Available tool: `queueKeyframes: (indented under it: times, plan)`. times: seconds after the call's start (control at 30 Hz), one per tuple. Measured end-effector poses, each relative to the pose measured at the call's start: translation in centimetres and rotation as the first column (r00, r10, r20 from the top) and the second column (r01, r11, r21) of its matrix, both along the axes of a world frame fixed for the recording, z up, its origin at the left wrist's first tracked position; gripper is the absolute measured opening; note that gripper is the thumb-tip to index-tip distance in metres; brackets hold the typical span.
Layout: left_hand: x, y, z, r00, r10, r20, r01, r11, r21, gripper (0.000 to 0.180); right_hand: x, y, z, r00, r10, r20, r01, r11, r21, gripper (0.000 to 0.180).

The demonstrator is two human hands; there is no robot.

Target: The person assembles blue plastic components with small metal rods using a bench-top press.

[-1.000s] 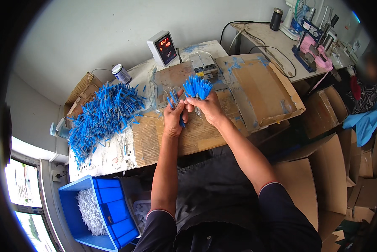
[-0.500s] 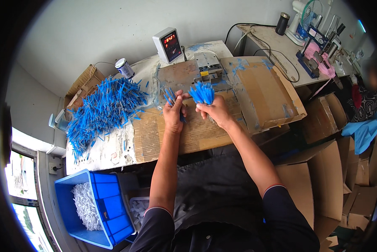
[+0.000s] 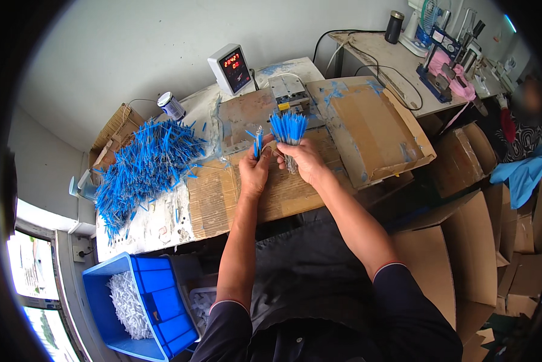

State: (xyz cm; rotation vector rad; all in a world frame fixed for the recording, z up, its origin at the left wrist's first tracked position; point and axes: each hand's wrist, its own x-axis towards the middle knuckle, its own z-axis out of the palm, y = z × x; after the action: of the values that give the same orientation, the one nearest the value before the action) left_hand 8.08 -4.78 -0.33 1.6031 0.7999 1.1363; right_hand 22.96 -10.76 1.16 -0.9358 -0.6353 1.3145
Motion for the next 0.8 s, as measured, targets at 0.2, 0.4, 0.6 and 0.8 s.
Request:
queueKeyframes:
  times: [0.2,0.4,0.6,0.8]
  plan:
    - [0.9,-0.8,0.4,0.993,-0.098,-0.073,0.102,0.993,0.054,0.03,1.6,0.4,0.2,0.986,0.095,0.138,-0.101,0.994,0.035,0.014]
    - [0.0,-0.1,1.5,0.95,-0.183,0.254,0.25,0.933,-0.261,0.035,2.3,0.1,-0.5,0.996,-0.046,-0.073,0.043,0.998,-0.05,0.019]
    - [-0.9,1.2,0.8,0.844,-0.171,0.509,0.376,0.865,-0.332,0.034,1.5,0.5,-0.9,0.987,-0.057,-0.149,0.066,0.996,0.061,0.02]
    - [-1.0,1.4,0.6,0.839,-0.277,0.469,0.477,0.789,-0.387,0.037,-0.3,1.4,1.8,0.979,-0.2,0.044,0.197,0.978,0.07,0.018]
